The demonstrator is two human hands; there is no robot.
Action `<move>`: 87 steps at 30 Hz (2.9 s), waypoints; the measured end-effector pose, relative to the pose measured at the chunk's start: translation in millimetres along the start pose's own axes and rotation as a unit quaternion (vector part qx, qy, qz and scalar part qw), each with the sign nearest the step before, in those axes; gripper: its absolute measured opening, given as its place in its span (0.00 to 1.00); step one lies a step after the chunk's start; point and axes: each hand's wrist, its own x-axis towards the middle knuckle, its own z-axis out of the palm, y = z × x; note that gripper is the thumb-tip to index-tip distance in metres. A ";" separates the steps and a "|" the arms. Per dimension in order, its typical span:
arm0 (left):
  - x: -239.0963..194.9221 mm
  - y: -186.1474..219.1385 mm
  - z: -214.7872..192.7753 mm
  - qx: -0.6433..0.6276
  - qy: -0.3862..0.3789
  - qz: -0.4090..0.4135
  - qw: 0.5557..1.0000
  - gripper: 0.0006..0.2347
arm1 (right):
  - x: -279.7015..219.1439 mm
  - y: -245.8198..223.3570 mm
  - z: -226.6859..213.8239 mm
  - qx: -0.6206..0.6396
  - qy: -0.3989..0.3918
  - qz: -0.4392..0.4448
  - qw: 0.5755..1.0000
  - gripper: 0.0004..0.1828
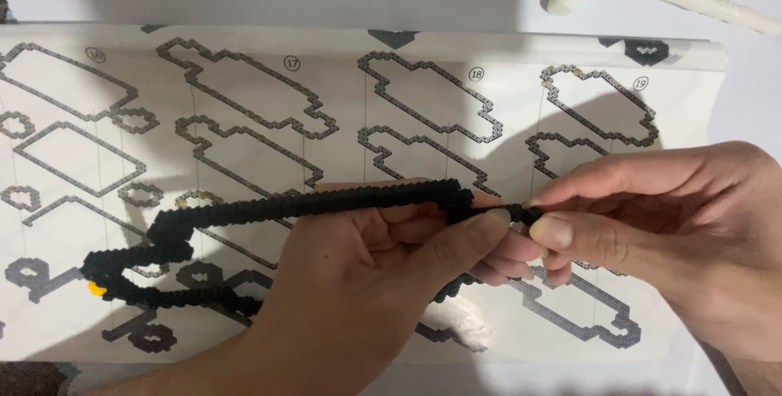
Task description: Assembling a small toy structure using interlocking plastic blocks and a small plastic hammer tool while following a diagram.
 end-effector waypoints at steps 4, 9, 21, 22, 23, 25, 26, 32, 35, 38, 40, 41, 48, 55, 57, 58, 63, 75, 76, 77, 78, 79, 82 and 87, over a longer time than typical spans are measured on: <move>0.5 -3.4 1.3 -0.017 -0.001 0.003 1.000 0.08 | -1.5 0.5 2.3 0.007 0.004 -0.003 1.000 0.10; 0.0 -5.5 1.8 -0.111 -0.020 -0.009 0.994 0.07 | -1.3 4.2 0.1 0.014 0.010 0.003 1.000 0.11; 1.1 16.7 -4.9 -0.080 -0.142 -0.070 0.984 0.19 | -2.8 -3.1 -11.3 0.001 0.003 -0.073 0.997 0.08; -0.5 17.1 -6.4 -0.081 -0.143 -0.066 0.984 0.19 | -3.2 -5.7 -11.7 -0.002 0.003 -0.076 0.997 0.08; -2.0 17.2 -8.0 -0.050 -0.167 -0.081 0.981 0.22 | -3.7 -8.1 -12.1 -0.036 0.029 -0.067 0.997 0.07; -4.0 16.4 -10.9 -0.018 -0.192 -0.095 0.977 0.26 | -4.2 -10.8 -12.3 -0.070 0.057 -0.059 0.994 0.06; -4.3 15.4 -12.1 0.010 -0.209 -0.066 0.976 0.27 | -3.7 -11.3 -12.6 -0.109 0.054 -0.110 0.986 0.04; -9.7 29.7 -9.3 0.106 -0.215 0.005 0.971 0.09 | 13.0 -2.9 -37.9 -0.326 0.096 -0.316 0.886 0.06; -11.7 25.1 -9.2 0.213 -0.114 0.073 0.968 0.15 | 25.4 7.9 -48.4 -0.486 0.155 -0.410 0.756 0.11; -8.6 16.4 -11.0 0.361 -0.004 0.322 0.875 0.13 | 28.0 3.7 -48.5 -0.540 0.172 -0.387 0.727 0.17; -6.6 14.6 -13.2 0.431 0.031 0.468 0.771 0.14 | 29.0 3.4 -49.2 -0.567 0.182 -0.358 0.720 0.20; -6.6 15.3 -14.5 0.436 0.037 0.502 0.746 0.12 | 29.7 6.2 -50.8 -0.565 0.185 -0.347 0.726 0.19; 17.8 22.0 -42.0 0.591 0.070 0.525 0.608 0.06 | 34.4 26.3 -82.1 -0.541 0.195 -0.379 0.726 0.02; 28.1 25.0 -52.6 0.623 0.057 0.524 0.578 0.06 | 10.8 6.9 -53.0 -0.314 0.235 -0.205 0.897 0.23; 30.4 23.3 -52.2 0.597 0.024 0.519 0.612 0.04 | 17.4 10.0 -55.4 -0.428 0.185 -0.279 0.839 0.25; 30.7 22.3 -51.9 0.596 0.023 0.518 0.612 0.04 | 14.4 6.2 -44.2 -0.428 0.185 -0.278 0.840 0.25; 31.5 19.9 -52.4 0.611 0.023 0.550 0.569 0.05 | 16.1 1.3 -29.8 -0.385 0.179 -0.236 0.874 0.29; 32.6 17.6 -53.9 0.624 0.023 0.576 0.527 0.04 | 27.0 9.3 -32.7 -0.457 0.181 -0.276 0.826 0.32; 31.9 18.3 -53.5 0.624 0.021 0.577 0.526 0.04 | 25.6 9.8 -34.0 -0.457 0.183 -0.275 0.826 0.32; 31.2 19.1 -53.2 0.634 0.023 0.579 0.513 0.04 | 24.2 10.3 -35.2 -0.427 0.176 -0.294 0.837 0.28; 29.8 19.6 -53.2 0.644 0.026 0.579 0.499 0.04 | 23.0 10.7 -36.1 -0.395 0.167 -0.312 0.848 0.25; 31.0 18.9 -52.8 0.644 0.026 0.579 0.500 0.04 | 23.6 10.9 -37.9 -0.395 0.167 -0.312 0.848 0.25; 32.5 18.9 -53.4 0.647 0.034 0.582 0.492 0.03 | 26.7 12.5 -45.0 -0.404 0.161 -0.278 0.856 0.26; 32.0 19.9 -54.3 0.655 0.029 0.582 0.481 0.04 | 22.9 22.1 -62.9 -0.367 0.160 -0.257 0.880 0.21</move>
